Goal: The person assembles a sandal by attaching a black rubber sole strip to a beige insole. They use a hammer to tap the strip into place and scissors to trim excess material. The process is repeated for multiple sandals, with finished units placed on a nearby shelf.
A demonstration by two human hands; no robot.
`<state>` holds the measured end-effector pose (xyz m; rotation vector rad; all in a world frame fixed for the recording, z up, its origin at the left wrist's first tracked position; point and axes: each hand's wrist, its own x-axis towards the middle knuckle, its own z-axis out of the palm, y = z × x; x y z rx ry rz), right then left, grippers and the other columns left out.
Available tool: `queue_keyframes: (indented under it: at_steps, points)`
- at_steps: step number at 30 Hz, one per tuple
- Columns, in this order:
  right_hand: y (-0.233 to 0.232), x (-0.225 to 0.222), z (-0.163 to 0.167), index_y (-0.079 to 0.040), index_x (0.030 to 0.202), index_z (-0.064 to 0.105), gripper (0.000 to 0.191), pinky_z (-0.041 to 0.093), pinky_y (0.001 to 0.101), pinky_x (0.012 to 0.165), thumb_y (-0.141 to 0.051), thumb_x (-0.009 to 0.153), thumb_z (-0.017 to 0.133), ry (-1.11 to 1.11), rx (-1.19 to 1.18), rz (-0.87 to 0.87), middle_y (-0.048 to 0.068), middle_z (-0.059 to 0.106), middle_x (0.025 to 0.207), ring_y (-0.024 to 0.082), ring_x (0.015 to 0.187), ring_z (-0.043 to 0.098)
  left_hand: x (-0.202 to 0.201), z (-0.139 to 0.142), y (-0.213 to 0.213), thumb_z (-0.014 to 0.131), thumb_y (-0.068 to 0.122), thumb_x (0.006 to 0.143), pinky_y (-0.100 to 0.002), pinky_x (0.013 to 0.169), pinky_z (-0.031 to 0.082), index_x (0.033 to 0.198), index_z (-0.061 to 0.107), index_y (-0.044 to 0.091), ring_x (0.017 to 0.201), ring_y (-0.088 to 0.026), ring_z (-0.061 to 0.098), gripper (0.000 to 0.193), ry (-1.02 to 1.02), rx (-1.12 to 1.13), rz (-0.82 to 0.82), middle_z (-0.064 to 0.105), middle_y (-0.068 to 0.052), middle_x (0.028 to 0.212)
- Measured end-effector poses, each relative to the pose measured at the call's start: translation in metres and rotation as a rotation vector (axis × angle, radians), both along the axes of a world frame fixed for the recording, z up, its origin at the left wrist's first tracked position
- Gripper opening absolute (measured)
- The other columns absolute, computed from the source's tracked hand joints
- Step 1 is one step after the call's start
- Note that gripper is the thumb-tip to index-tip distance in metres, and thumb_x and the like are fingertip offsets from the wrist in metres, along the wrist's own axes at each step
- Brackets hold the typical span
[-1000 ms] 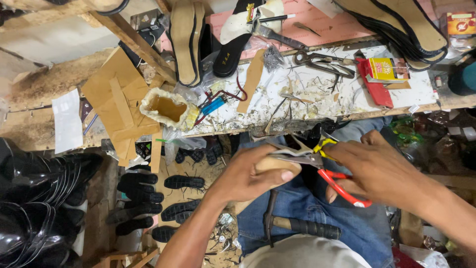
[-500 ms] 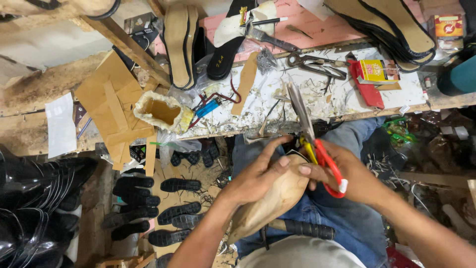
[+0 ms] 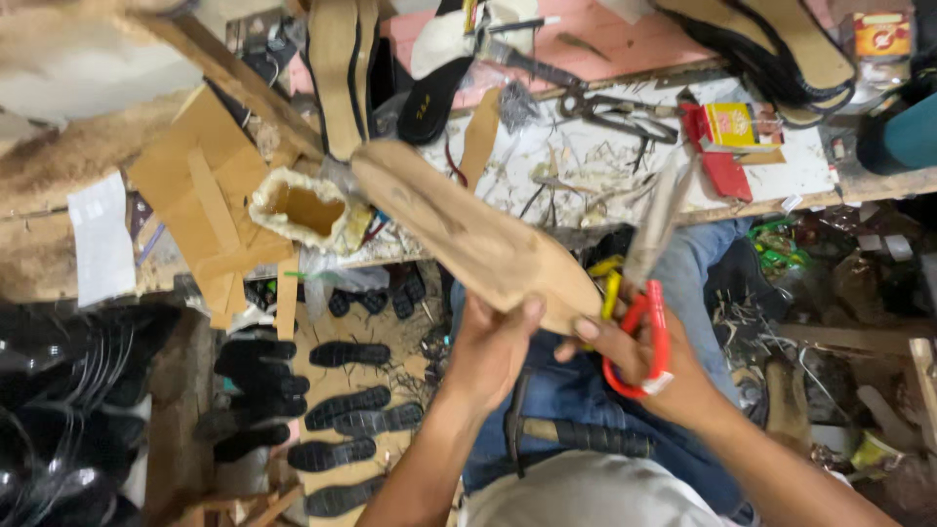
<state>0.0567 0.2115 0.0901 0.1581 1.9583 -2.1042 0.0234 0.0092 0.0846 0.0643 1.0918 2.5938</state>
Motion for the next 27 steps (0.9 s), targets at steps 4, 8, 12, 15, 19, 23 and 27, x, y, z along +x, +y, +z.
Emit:
queue_keyframes:
  at_steps: [4, 8, 12, 15, 19, 23, 27]
  points:
    - [0.002, 0.000, -0.010, 0.005, 0.134, 0.050, 0.052, 0.051, 0.0322, 0.082, -0.021, 0.092, 0.065, 0.133, 0.029, 0.057, 0.013, 0.060, 0.102, 0.019, 0.090, 0.059, -0.007, 0.000, 0.005, 0.069, 0.003, 0.095, -0.045, 0.114, 0.045, 0.151, 0.034, 0.011, 0.134, -0.023, 0.055, 0.067, -0.025, 0.102, 0.145, 0.054, -0.009, 0.143]
    - [0.009, 0.006, -0.008, 0.000, 0.142, 0.042, 0.087, 0.052, 0.0349, 0.091, -0.020, 0.067, 0.080, 0.292, 0.338, 0.256, 0.013, 0.059, 0.114, 0.023, 0.103, 0.062, -0.004, -0.003, -0.006, 0.069, 0.000, 0.097, -0.052, 0.116, 0.045, 0.148, 0.036, 0.012, 0.132, -0.024, 0.055, 0.061, 0.068, 0.224, 0.202, 0.055, -0.007, 0.141]
    - [0.000, 0.008, 0.001, -0.002, 0.137, 0.045, 0.089, 0.052, 0.0369, 0.088, -0.027, 0.060, 0.083, 0.316, 0.478, 0.310, 0.014, 0.060, 0.112, 0.028, 0.104, 0.063, -0.002, -0.013, -0.009, 0.069, 0.002, 0.096, -0.049, 0.118, 0.044, 0.147, 0.038, 0.013, 0.132, -0.023, 0.058, 0.061, 0.096, 0.269, 0.209, 0.058, -0.006, 0.139]
    - [-0.004, 0.004, 0.007, -0.004, 0.133, 0.049, 0.085, 0.052, 0.0376, 0.088, -0.028, 0.059, 0.082, 0.285, 0.525, 0.311, 0.013, 0.060, 0.111, 0.030, 0.102, 0.063, 0.001, -0.024, -0.009, 0.072, 0.002, 0.099, -0.048, 0.110, 0.046, 0.147, 0.040, 0.008, 0.121, -0.025, 0.063, 0.058, 0.102, 0.260, 0.188, 0.063, -0.009, 0.133]
    - [0.003, 0.000, 0.009, -0.003, 0.133, 0.051, 0.090, 0.046, 0.0396, 0.085, -0.037, 0.058, 0.087, 0.431, 0.625, 0.334, 0.013, 0.062, 0.110, 0.033, 0.096, 0.058, 0.006, -0.047, -0.021, 0.076, 0.006, 0.097, -0.044, 0.110, 0.049, 0.144, 0.048, 0.005, 0.108, -0.018, 0.064, 0.055, 0.112, 0.268, 0.080, 0.066, -0.006, 0.121]
    - [0.018, 0.004, 0.007, -0.003, 0.131, 0.056, 0.082, 0.044, 0.0378, 0.074, -0.034, 0.060, 0.084, 0.431, 0.667, 0.345, 0.009, 0.070, 0.096, 0.031, 0.082, 0.054, 0.001, -0.074, -0.048, 0.080, 0.012, 0.099, -0.028, 0.081, 0.045, 0.138, 0.058, -0.004, 0.094, -0.013, 0.059, 0.048, 0.062, 0.117, -0.029, 0.067, -0.006, 0.112]
    - [0.034, 0.002, 0.009, -0.013, 0.125, 0.065, 0.048, 0.042, 0.0350, 0.078, -0.032, 0.083, 0.077, 0.315, 0.709, 0.494, -0.007, 0.086, 0.078, 0.023, 0.073, 0.061, -0.005, -0.081, -0.066, 0.085, 0.015, 0.091, -0.025, 0.068, 0.042, 0.134, 0.058, 0.003, 0.088, -0.009, 0.056, 0.052, 0.057, -0.006, -0.083, 0.065, -0.001, 0.109]
